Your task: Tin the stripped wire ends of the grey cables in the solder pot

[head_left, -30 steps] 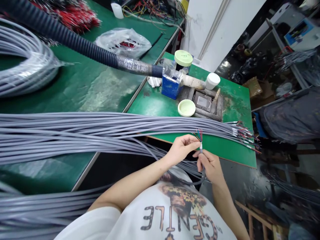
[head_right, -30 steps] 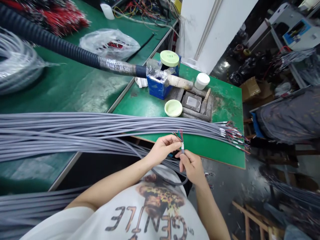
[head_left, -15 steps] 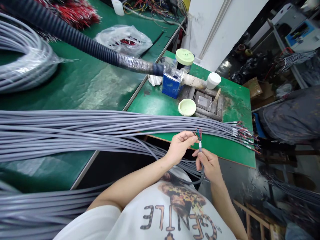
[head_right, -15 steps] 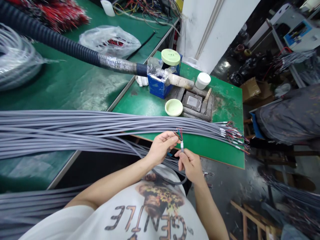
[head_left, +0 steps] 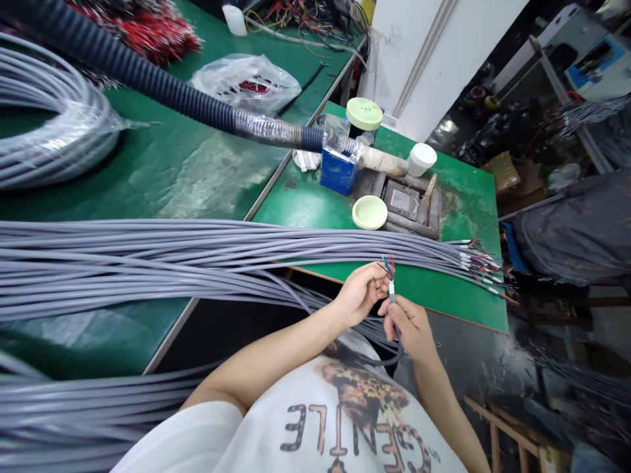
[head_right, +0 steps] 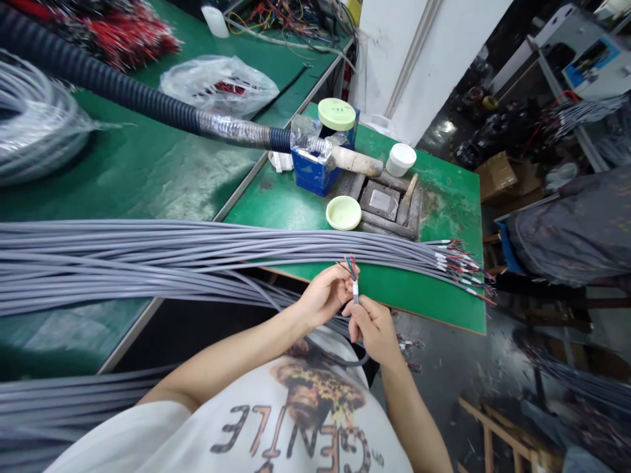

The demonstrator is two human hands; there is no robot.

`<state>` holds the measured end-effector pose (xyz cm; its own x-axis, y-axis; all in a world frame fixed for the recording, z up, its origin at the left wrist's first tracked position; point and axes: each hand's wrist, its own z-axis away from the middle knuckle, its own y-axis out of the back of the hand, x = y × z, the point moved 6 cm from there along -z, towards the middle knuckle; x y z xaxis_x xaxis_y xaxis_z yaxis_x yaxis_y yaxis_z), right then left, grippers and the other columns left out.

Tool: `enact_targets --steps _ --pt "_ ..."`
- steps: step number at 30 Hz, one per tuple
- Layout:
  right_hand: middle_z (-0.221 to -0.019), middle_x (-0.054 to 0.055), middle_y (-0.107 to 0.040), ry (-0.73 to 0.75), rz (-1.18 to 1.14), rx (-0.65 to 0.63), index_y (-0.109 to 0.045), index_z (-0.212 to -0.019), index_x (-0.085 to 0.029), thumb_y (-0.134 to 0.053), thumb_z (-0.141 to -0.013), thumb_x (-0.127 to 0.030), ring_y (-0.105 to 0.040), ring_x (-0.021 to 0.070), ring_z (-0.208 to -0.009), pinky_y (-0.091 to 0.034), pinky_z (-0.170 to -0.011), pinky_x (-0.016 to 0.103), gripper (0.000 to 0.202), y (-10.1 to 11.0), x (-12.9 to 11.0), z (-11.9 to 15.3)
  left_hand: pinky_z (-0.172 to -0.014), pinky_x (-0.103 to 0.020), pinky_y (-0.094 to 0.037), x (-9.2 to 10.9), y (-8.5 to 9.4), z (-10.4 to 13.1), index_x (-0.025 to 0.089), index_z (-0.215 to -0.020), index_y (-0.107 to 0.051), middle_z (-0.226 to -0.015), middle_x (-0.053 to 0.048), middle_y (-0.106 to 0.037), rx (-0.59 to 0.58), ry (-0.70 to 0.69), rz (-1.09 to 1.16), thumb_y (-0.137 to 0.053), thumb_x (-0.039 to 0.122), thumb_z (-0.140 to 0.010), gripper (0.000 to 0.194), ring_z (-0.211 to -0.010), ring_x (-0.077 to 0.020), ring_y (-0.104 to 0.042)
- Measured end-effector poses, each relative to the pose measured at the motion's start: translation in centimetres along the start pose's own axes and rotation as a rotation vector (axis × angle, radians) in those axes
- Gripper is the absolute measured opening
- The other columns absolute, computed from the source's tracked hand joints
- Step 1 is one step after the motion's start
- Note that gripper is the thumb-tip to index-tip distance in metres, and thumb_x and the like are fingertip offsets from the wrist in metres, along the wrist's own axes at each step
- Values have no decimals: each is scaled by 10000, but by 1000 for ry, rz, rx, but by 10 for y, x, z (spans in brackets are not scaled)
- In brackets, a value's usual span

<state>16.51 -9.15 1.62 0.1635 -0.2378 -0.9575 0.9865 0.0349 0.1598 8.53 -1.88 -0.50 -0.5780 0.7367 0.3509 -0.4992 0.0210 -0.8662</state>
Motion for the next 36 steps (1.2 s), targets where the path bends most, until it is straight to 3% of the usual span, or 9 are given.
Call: enact_targets --steps 18,23,32,36 --pt "-432 -44 -527 3 -59 -36 -591 -804 -164 -472 -927 -436 -403 71 -359 -321 -412 190 322 -5 -6 -1 -525 -188 -399 12 -6 0 121 -665 -556 -600 15 -557 -198 -43 -104 -761 238 -636 238 -513 -62 -500" --pt "-431 -48 -525 12 -70 -39 -590 -807 -164 -466 -936 -419 -400 69 -355 -306 -411 192 312 -5 -5 -1 -527 -178 -406 14 -1 -3 124 -709 -582 -615 21 -593 -171 -95 -191 -772 185 -612 222 -502 -53 -510" --pt "-438 -49 -529 14 -54 -49 -599 -805 -160 -467 -939 -410 -398 61 -354 -298 -415 190 313 -7 -9 -2 -522 -189 -408 22 2 -1 126 -731 -631 -608 9 -612 -164 -160 -235 -776 262 -635 221 -514 -68 -523" --pt "-428 -51 -521 10 -68 -36 -599 -802 -160 -467 -938 -412 -393 60 -350 -299 -411 187 315 -7 -8 -2 -533 -183 -405 26 5 1 134 -721 -644 -595 23 -607 -84 -297 -320 -794 267 -628 222 -513 -58 -505"
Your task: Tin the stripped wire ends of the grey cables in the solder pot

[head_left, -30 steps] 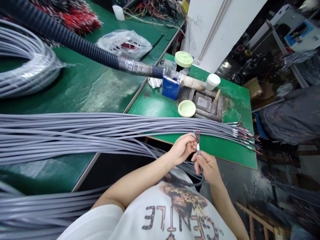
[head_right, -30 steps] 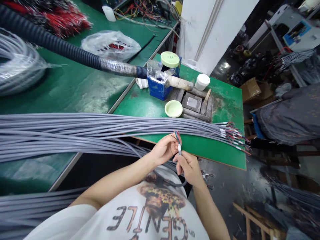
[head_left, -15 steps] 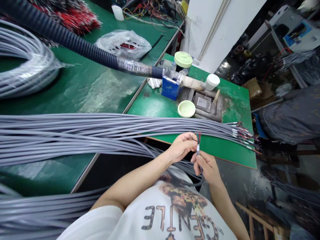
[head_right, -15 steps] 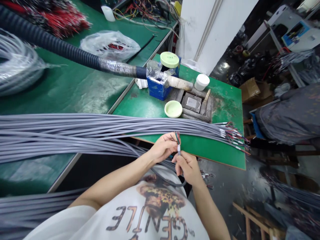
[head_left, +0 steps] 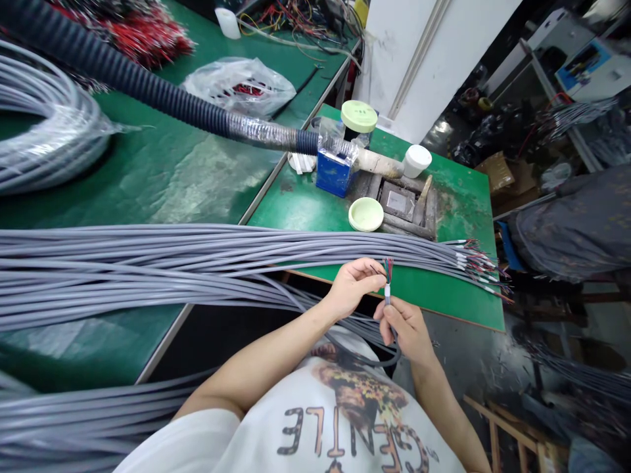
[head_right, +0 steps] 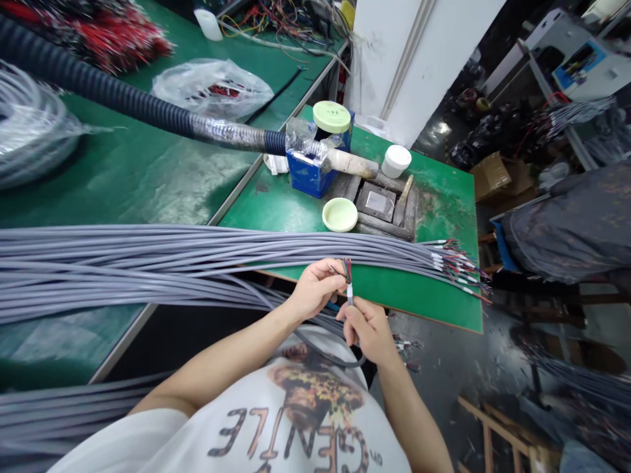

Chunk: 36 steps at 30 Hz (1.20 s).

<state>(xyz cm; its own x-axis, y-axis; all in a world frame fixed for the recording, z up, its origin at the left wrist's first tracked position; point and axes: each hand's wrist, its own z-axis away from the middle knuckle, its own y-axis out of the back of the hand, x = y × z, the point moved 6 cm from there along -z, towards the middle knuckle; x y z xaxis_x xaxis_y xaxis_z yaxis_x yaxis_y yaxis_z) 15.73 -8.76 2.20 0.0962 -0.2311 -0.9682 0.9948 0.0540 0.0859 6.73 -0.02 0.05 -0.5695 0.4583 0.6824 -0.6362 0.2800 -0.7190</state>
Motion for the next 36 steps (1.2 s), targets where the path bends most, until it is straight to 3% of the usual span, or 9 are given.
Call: enact_targets --steps 6,12,14,16,20,23,30,33,36 --pt "-414 -51 -520 2 -83 51 -598 -796 -161 -480 -930 -420 -374 61 -337 -296 -396 185 315 1 4 -1 -559 -210 -438 -5 3 9 160 -778 -638 -626 17 -624 117 -91 -97 -736 318 -724 193 -532 -77 -528" --pt "-402 -53 -507 6 -81 56 -594 -779 -160 -485 -930 -414 -366 62 -332 -293 -395 189 315 2 9 -2 -694 -302 -467 33 -11 23 198 -781 -722 -729 -36 -683 -12 -641 -604 -723 190 -744 38 -692 -143 -596" --pt "-403 -53 -507 5 -61 47 -594 -782 -161 -481 -932 -414 -369 63 -333 -295 -399 192 315 2 9 -2 -707 -315 -469 38 -14 24 212 -830 -740 -747 -45 -695 -53 -700 -672 -704 175 -762 86 -706 -150 -597" --pt "-406 -53 -509 7 -52 40 -594 -786 -162 -478 -932 -418 -373 64 -337 -297 -403 193 317 2 7 -2 -691 -306 -475 37 -12 22 206 -841 -740 -762 -52 -688 -31 -630 -608 -687 199 -781 80 -722 -152 -595" --pt "-411 -51 -513 16 -43 41 -595 -791 -163 -473 -932 -424 -376 64 -343 -290 -409 197 321 1 4 -2 -595 -237 -473 13 0 14 175 -782 -680 -728 -18 -644 79 -281 -273 -708 279 -762 109 -615 -102 -568" --pt "-412 -52 -511 14 -31 32 -596 -794 -161 -469 -935 -422 -368 62 -346 -283 -414 200 322 0 3 -2 -565 -194 -457 -3 4 10 179 -809 -636 -664 28 -621 116 -116 -93 -745 286 -721 177 -539 -64 -535" --pt "-440 -49 -511 -15 45 9 -597 -820 -158 -463 -933 -407 -400 72 -383 -336 -442 212 305 4 1 -3 -583 -183 -448 2 2 5 152 -748 -642 -624 28 -625 82 -65 -76 -768 297 -699 198 -557 -63 -551" --pt "-630 -18 -600 -33 15 52 -573 -994 -177 -532 -897 -382 -499 91 -496 -404 -489 217 231 11 -4 -7 -568 -198 -442 1 -3 7 144 -726 -630 -637 13 -650 81 9 -78 -771 308 -693 218 -553 -76 -561" --pt "-713 -39 -562 11 -66 163 -484 -1136 -226 -636 -821 -355 -490 88 -532 -404 -489 209 372 18 -13 -13 -552 -200 -428 -3 -8 9 138 -689 -617 -632 14 -649 96 58 -41 -796 283 -652 234 -536 -74 -546"
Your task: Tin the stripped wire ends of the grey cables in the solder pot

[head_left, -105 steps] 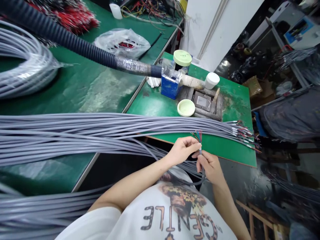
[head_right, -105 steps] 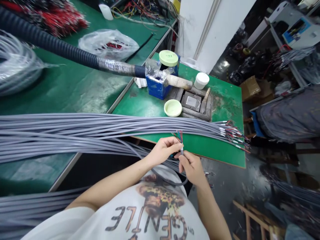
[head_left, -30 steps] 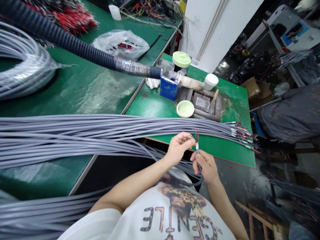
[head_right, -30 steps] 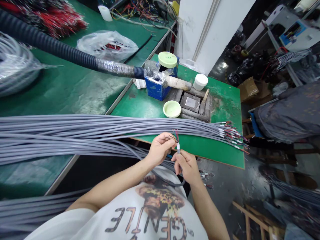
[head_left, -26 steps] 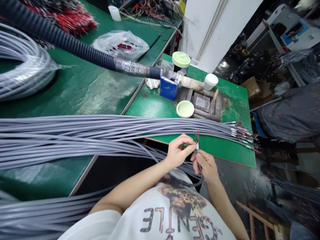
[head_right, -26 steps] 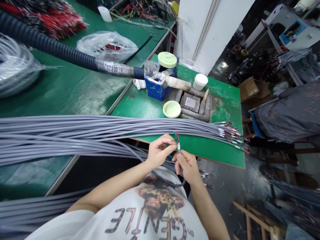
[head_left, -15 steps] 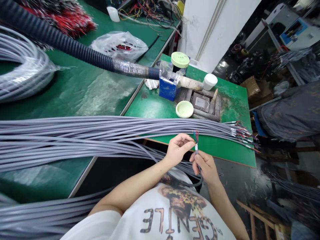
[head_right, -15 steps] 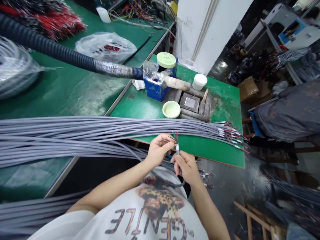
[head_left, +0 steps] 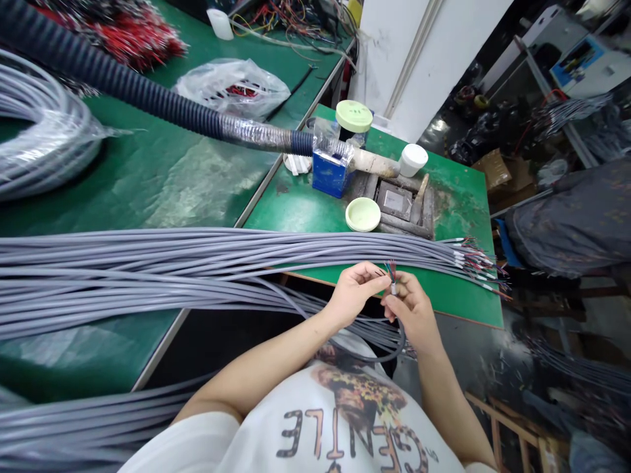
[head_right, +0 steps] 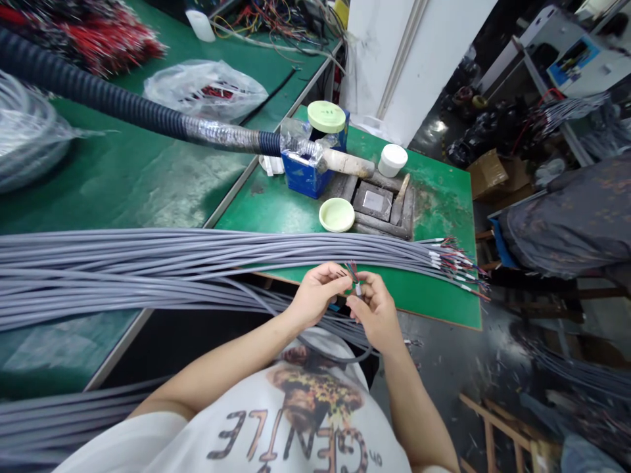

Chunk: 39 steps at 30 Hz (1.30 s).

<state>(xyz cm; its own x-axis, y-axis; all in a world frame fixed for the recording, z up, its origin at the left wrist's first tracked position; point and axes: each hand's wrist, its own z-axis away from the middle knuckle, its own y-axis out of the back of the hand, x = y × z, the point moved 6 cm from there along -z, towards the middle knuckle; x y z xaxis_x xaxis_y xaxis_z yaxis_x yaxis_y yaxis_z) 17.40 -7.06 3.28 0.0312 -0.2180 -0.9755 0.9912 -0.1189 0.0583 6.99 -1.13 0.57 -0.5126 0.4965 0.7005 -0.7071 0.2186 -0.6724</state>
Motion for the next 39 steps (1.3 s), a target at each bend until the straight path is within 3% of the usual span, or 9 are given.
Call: enact_targets --steps 3,7,12,17,24,27,30,35,39 --pt "-662 -73 -478 64 -24 108 -478 -1134 -250 -700 -766 -306 -440 81 -545 -396 -526 202 434 2 -8 -4 -575 -199 -426 -8 -7 2 134 -677 -632 -637 8 -646 -23 86 93 -790 240 -645 194 -564 -76 -556" --pt "-634 -71 -483 91 27 125 -508 -1148 -246 -693 -776 -297 -397 83 -520 -364 -513 215 418 -4 -9 -5 -602 -218 -445 -14 -15 5 135 -686 -649 -670 -7 -655 -93 196 246 -771 203 -637 148 -588 -91 -575" --pt "-555 -72 -443 151 11 104 -505 -1182 -229 -571 -865 -408 -348 89 -441 -294 -442 231 370 -5 -8 -5 -529 -181 -424 -6 -9 5 129 -706 -667 -593 12 -629 -69 81 156 -784 216 -649 157 -491 -56 -539" --pt "-509 -75 -422 146 18 86 -496 -1207 -226 -518 -887 -460 -356 100 -423 -281 -440 238 396 -5 -6 -6 -521 -274 -507 2 -12 5 142 -792 -677 -599 8 -634 -167 -30 40 -753 315 -711 206 -466 -139 -619" --pt "-468 -90 -413 98 -8 -13 -476 -1241 -227 -527 -886 -459 -319 91 -384 -240 -414 228 427 -8 -3 -7 -592 -233 -526 18 -7 1 153 -728 -722 -715 -2 -627 -136 -129 -36 -810 279 -621 188 -623 -107 -608" --pt "-456 -92 -415 79 -7 -50 -473 -1245 -223 -532 -877 -476 -323 91 -376 -244 -401 223 450 -8 -1 -7 -572 -224 -511 19 -6 0 146 -698 -711 -690 -8 -630 -160 -139 -50 -809 291 -619 192 -600 -101 -588" --pt "-491 -88 -439 81 -5 -56 -486 -1227 -235 -578 -855 -455 -327 80 -382 -257 -394 215 443 -9 -2 -8 -558 -208 -483 9 -2 -1 140 -695 -669 -663 -7 -642 -113 -66 5 -788 291 -650 197 -572 -90 -574" --pt "-518 -80 -451 145 132 138 -575 -1143 -225 -687 -783 -385 -337 75 -406 -296 -409 223 410 -2 -5 -7 -535 -190 -429 -13 -9 3 127 -699 -616 -617 0 -630 -98 135 189 -765 252 -676 195 -513 -67 -544" --pt "-471 -66 -440 268 233 347 -660 -1051 -200 -578 -865 -389 -372 90 -392 -323 -415 238 278 5 -10 -3 -531 -198 -416 -16 -18 6 129 -713 -600 -593 19 -601 -100 105 219 -747 257 -705 196 -500 -68 -541"
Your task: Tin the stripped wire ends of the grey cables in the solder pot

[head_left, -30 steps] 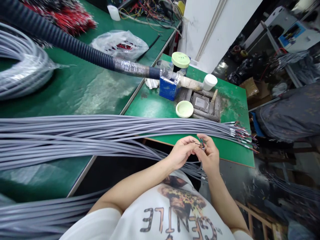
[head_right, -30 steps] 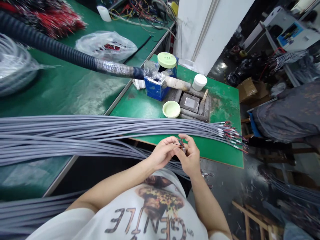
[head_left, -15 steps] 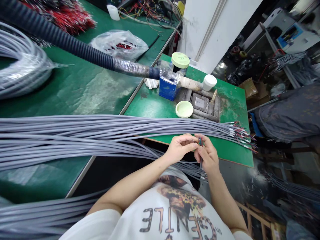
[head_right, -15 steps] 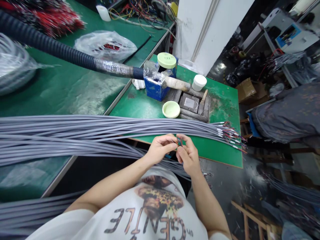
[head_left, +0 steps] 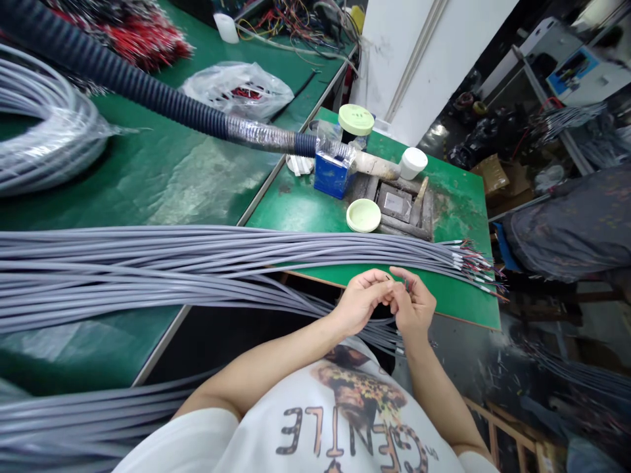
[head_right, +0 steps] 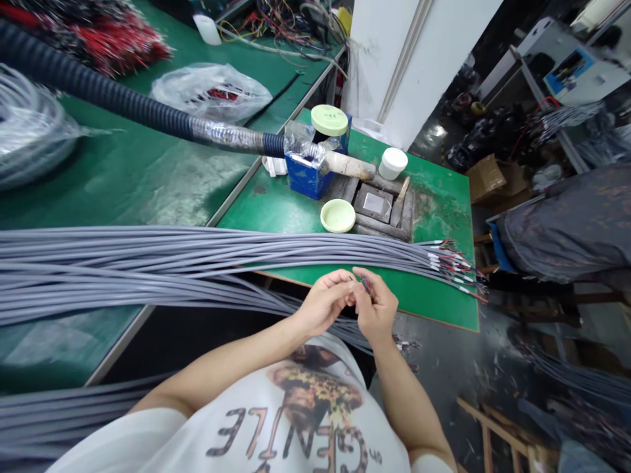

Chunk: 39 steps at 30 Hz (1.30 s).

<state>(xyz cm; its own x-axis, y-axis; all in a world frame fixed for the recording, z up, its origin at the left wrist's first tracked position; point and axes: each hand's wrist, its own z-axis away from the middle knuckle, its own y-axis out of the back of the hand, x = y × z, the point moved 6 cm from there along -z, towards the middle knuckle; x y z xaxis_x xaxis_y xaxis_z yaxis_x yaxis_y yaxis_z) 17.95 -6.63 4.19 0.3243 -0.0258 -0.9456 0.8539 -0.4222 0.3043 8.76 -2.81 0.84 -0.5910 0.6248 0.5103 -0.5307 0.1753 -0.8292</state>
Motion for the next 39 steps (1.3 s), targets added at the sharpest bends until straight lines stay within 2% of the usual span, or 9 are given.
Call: enact_targets --steps 3,7,12,17,21,25,34,37,39 --pt "-527 -33 -525 50 28 78 -697 -960 -196 -569 -875 -359 -458 111 -457 -391 -477 255 224 4 -2 0 -547 -226 -438 3 0 0 141 -712 -586 -581 28 -593 32 -94 -58 -743 284 -710 212 -501 -85 -543" --pt "-682 15 -614 90 75 31 -684 -753 -199 -620 -846 -317 -540 148 -616 -448 -603 289 164 6 -9 -3 -558 -205 -438 11 9 1 145 -692 -609 -580 35 -602 157 -229 -181 -759 256 -681 188 -523 -70 -526" --pt "-649 9 -557 94 87 -86 -652 -673 -194 -641 -834 -315 -484 137 -601 -404 -575 281 201 7 -15 -12 -529 -201 -447 18 14 3 141 -678 -627 -592 12 -644 180 -236 -213 -765 258 -674 181 -509 -73 -535" --pt "-601 -4 -521 13 -13 -26 -677 -686 -189 -686 -789 -358 -456 126 -549 -375 -519 272 198 16 -9 -26 -519 -185 -451 39 27 2 149 -718 -624 -610 18 -650 261 -261 -72 -755 274 -682 184 -508 -66 -546" --pt "-584 -11 -525 19 -61 -20 -690 -682 -190 -696 -782 -339 -448 118 -534 -369 -516 267 180 14 -11 -35 -494 -185 -444 43 26 -1 143 -816 -658 -674 -1 -665 182 -169 -187 -766 307 -676 241 -531 -76 -549" --pt "-589 -14 -521 69 -16 -82 -673 -657 -185 -700 -784 -319 -449 115 -555 -360 -526 262 187 4 -18 -35 -490 -174 -412 39 20 -1 129 -781 -664 -673 -14 -666 90 -132 -305 -771 342 -680 258 -546 -73 -537" --pt "-651 -16 -548 192 45 -58 -696 -716 -195 -696 -797 -282 -479 116 -592 -389 -548 259 119 -7 -37 -40 -565 -179 -404 18 16 -4 124 -726 -657 -656 -9 -669 98 -9 102 -801 306 -659 241 -558 -57 -544" --pt "-684 -11 -587 232 81 -84 -709 -743 -205 -682 -811 -261 -517 124 -623 -411 -577 265 93 -12 -46 -46 -573 -177 -404 22 13 -4 128 -720 -656 -647 2 -663 105 -19 175 -809 291 -647 235 -552 -50 -537" --pt "-721 -4 -614 261 109 -129 -710 -759 -205 -681 -812 -247 -547 137 -667 -432 -615 275 74 -16 -51 -49 -580 -181 -407 31 16 -4 130 -718 -658 -643 1 -668 132 -100 144 -809 292 -646 233 -557 -54 -537"
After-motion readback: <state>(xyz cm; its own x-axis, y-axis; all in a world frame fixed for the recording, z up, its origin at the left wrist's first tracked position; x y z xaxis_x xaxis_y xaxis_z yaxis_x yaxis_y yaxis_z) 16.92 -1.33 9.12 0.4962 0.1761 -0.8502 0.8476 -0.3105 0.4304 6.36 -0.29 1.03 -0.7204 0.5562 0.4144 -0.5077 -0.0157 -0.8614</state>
